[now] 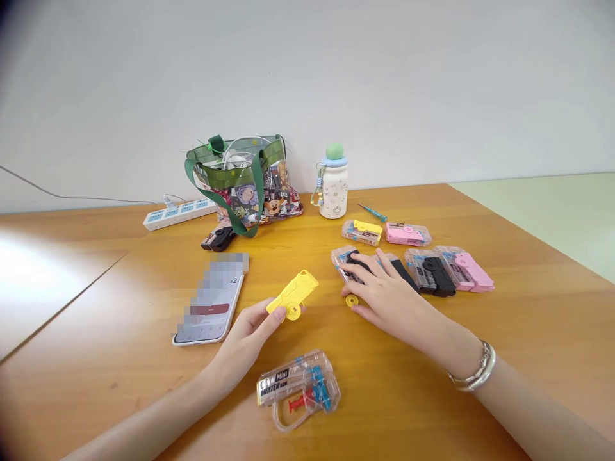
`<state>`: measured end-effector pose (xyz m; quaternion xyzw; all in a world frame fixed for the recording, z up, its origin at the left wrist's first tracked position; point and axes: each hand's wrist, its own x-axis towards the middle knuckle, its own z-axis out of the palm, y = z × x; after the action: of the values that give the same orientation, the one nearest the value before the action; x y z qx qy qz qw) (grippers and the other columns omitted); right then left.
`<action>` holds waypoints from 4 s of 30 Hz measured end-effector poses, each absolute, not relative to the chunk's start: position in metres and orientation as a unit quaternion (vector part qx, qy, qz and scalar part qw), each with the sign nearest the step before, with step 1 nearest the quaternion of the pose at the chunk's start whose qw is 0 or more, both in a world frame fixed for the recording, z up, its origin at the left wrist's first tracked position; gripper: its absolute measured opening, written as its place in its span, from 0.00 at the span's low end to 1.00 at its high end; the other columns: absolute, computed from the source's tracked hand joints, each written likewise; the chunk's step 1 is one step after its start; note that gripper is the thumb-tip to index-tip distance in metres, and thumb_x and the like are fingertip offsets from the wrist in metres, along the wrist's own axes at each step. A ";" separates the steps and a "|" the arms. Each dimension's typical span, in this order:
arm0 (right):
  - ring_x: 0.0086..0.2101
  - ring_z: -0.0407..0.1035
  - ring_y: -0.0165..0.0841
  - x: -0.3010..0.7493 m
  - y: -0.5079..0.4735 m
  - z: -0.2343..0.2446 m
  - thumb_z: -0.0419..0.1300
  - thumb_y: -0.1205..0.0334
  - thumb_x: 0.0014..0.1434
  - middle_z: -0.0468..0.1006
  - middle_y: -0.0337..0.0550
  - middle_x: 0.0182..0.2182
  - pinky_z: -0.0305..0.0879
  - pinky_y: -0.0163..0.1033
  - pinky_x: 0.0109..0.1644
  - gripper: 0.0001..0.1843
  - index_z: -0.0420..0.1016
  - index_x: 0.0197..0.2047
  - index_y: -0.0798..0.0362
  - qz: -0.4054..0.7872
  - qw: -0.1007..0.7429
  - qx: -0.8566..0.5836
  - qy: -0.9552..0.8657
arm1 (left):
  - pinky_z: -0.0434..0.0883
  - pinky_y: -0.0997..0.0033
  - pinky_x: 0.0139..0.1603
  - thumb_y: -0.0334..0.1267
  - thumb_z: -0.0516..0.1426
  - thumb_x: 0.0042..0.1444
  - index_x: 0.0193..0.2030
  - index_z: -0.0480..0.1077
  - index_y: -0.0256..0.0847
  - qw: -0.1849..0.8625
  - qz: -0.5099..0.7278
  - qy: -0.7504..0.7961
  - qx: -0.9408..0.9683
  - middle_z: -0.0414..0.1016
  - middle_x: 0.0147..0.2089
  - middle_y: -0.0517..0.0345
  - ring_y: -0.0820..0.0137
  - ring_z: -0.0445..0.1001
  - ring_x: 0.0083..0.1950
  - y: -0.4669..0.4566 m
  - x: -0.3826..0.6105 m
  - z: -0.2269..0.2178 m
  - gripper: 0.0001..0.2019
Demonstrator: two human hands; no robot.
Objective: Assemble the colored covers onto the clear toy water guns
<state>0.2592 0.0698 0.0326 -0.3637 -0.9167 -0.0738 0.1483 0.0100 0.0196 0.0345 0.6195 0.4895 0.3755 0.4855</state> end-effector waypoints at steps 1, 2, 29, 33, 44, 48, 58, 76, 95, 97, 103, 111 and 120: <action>0.58 0.57 0.50 0.260 0.071 0.032 0.58 0.65 0.56 0.70 0.46 0.54 0.50 0.67 0.59 0.05 0.73 0.37 0.48 -0.076 0.147 -0.363 -0.917 | 0.65 0.66 0.49 0.47 0.50 0.61 0.40 0.75 0.40 0.483 0.376 0.488 0.622 0.77 0.41 0.55 0.63 0.71 0.44 0.020 0.010 0.034 0.16; 0.58 0.57 0.49 0.260 0.072 0.033 0.59 0.66 0.55 0.71 0.46 0.54 0.50 0.67 0.59 0.03 0.72 0.35 0.49 -0.077 0.146 -0.362 -0.918 | 0.65 0.67 0.47 0.47 0.50 0.61 0.39 0.75 0.40 0.481 0.376 0.486 0.625 0.77 0.41 0.55 0.64 0.71 0.44 0.020 0.010 0.034 0.16; 0.34 0.66 0.32 0.210 0.029 0.032 0.60 0.69 0.58 0.77 0.40 0.31 0.68 0.40 0.39 0.05 0.74 0.38 0.51 0.030 0.384 -0.263 -0.885 | 0.65 0.71 0.38 0.43 0.54 0.59 0.30 0.73 0.40 0.425 0.350 0.483 0.681 0.75 0.31 0.60 0.68 0.69 0.35 0.010 0.019 0.029 0.13; 0.33 0.66 0.32 0.209 0.029 0.035 0.59 0.69 0.58 0.76 0.40 0.30 0.68 0.40 0.39 0.04 0.73 0.37 0.51 0.065 0.397 -0.257 -0.879 | 0.65 0.70 0.40 0.43 0.54 0.59 0.31 0.73 0.40 0.434 0.355 0.479 0.675 0.76 0.32 0.58 0.67 0.70 0.37 0.009 0.019 0.030 0.12; 0.31 0.68 0.32 0.200 0.022 0.031 0.62 0.62 0.53 0.73 0.37 0.29 0.66 0.37 0.36 0.07 0.66 0.33 0.51 0.287 0.389 -0.441 -0.756 | 0.63 0.69 0.40 0.35 0.56 0.55 0.27 0.70 0.39 0.372 0.376 0.476 0.703 0.74 0.29 0.59 0.67 0.67 0.36 0.011 0.020 0.033 0.07; 0.31 0.69 0.31 0.197 0.023 0.031 0.60 0.60 0.56 0.75 0.38 0.29 0.67 0.37 0.38 0.04 0.70 0.34 0.51 0.407 0.350 -0.434 -0.724 | 0.63 0.70 0.37 0.34 0.56 0.54 0.25 0.68 0.39 0.343 0.379 0.483 0.711 0.72 0.28 0.59 0.68 0.66 0.35 0.011 0.020 0.032 0.07; 0.24 0.71 0.28 0.192 0.017 0.024 0.62 0.58 0.54 0.75 0.35 0.24 0.71 0.35 0.31 0.08 0.67 0.29 0.50 0.568 0.404 -0.407 -0.590 | 0.62 0.67 0.38 0.34 0.58 0.52 0.23 0.67 0.39 0.262 0.370 0.509 0.732 0.74 0.30 0.59 0.67 0.67 0.35 0.009 0.021 0.029 0.09; 0.34 0.69 0.30 0.198 0.027 0.029 0.63 0.56 0.54 0.72 0.36 0.33 0.67 0.34 0.38 0.14 0.65 0.41 0.49 0.516 0.380 -0.387 -0.663 | 0.64 0.60 0.45 0.35 0.61 0.52 0.25 0.71 0.42 0.178 0.367 0.462 0.788 0.78 0.36 0.61 0.63 0.69 0.44 0.008 0.020 0.031 0.06; 0.34 0.69 0.32 0.212 0.045 0.025 0.60 0.50 0.56 0.70 0.37 0.34 0.66 0.40 0.43 0.14 0.63 0.36 0.50 0.580 0.436 -0.421 -0.545 | 0.57 0.58 0.61 0.46 0.65 0.46 0.44 0.75 0.49 0.273 0.162 0.291 0.903 0.72 0.56 0.55 0.59 0.67 0.57 0.012 0.008 0.049 0.17; 0.33 0.67 0.31 0.212 0.045 0.025 0.59 0.50 0.57 0.69 0.37 0.32 0.65 0.38 0.41 0.13 0.64 0.36 0.50 0.583 0.435 -0.416 -0.545 | 0.61 0.63 0.56 0.45 0.65 0.47 0.43 0.76 0.51 0.295 0.154 0.283 0.899 0.77 0.47 0.58 0.62 0.71 0.49 0.012 0.009 0.051 0.15; 0.31 0.66 0.29 0.215 0.047 0.026 0.58 0.51 0.58 0.69 0.35 0.28 0.64 0.37 0.38 0.12 0.65 0.38 0.51 0.609 0.423 -0.417 -0.525 | 0.67 0.70 0.43 0.43 0.64 0.49 0.48 0.71 0.50 0.418 0.186 0.344 0.820 0.77 0.39 0.59 0.67 0.74 0.40 0.015 0.008 0.043 0.18; 0.36 0.75 0.33 0.211 0.048 0.027 0.61 0.51 0.55 0.74 0.40 0.38 0.68 0.45 0.48 0.18 0.60 0.43 0.49 0.655 0.398 -0.417 -0.489 | 0.69 0.65 0.49 0.46 0.53 0.61 0.50 0.64 0.43 0.611 0.391 0.445 0.526 0.72 0.52 0.52 0.64 0.71 0.51 0.026 0.004 0.034 0.14; 0.41 0.70 0.35 0.212 0.034 0.028 0.52 0.54 0.63 0.74 0.44 0.41 0.67 0.38 0.38 0.16 0.57 0.53 0.49 0.535 0.265 -0.368 -0.713 | 0.71 0.68 0.45 0.47 0.52 0.61 0.50 0.59 0.47 0.672 0.449 0.394 0.439 0.68 0.55 0.55 0.64 0.69 0.53 0.024 0.009 0.034 0.13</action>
<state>0.2125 0.0343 0.0281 -0.3678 -0.7129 0.5351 0.2649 0.0089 0.0237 0.0345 0.4390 0.3937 0.4485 0.6716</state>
